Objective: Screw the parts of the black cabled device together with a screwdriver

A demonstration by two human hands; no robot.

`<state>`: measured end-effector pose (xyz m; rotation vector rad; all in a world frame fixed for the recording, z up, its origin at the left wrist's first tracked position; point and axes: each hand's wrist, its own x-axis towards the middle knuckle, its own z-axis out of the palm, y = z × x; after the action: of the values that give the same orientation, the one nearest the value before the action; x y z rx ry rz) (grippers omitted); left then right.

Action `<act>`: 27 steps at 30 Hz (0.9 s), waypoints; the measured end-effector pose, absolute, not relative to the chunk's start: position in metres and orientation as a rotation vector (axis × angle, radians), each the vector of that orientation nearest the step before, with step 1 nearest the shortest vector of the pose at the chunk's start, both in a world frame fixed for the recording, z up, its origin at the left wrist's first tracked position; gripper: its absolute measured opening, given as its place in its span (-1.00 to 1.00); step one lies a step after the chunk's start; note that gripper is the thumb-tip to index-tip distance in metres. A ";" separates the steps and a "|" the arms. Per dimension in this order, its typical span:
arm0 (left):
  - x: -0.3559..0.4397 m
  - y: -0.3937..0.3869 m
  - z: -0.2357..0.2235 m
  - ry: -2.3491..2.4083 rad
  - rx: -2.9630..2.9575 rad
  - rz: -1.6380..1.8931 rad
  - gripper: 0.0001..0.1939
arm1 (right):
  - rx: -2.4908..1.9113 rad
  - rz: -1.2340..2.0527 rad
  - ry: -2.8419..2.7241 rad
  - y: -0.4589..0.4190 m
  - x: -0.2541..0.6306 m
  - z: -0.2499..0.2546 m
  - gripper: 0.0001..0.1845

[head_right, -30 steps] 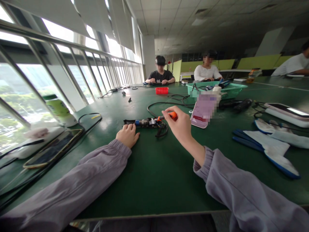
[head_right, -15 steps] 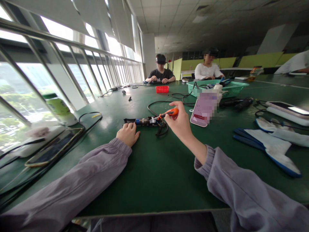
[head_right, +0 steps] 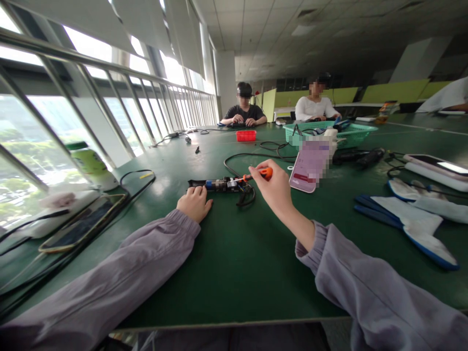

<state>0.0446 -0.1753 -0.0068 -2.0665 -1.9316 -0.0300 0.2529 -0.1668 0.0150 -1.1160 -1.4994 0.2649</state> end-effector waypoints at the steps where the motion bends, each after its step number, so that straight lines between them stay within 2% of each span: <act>1: 0.044 -0.175 -0.007 -1.932 -2.068 -0.031 -0.48 | -1.122 0.245 -1.506 -0.167 0.254 0.016 -0.81; 6: 0.045 -0.175 -0.007 -1.928 -2.064 -0.044 -0.49 | -1.155 0.182 -1.494 -0.166 0.258 0.019 -0.89; 27: 0.047 -0.176 -0.006 -1.938 -2.071 -0.015 -0.48 | -1.134 0.127 -1.485 -0.162 0.264 0.016 -0.87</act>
<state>0.0465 -0.1761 -0.0055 -2.0708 -1.9382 -0.0154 0.2636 -0.1624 0.0163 -1.1340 -1.4853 0.1272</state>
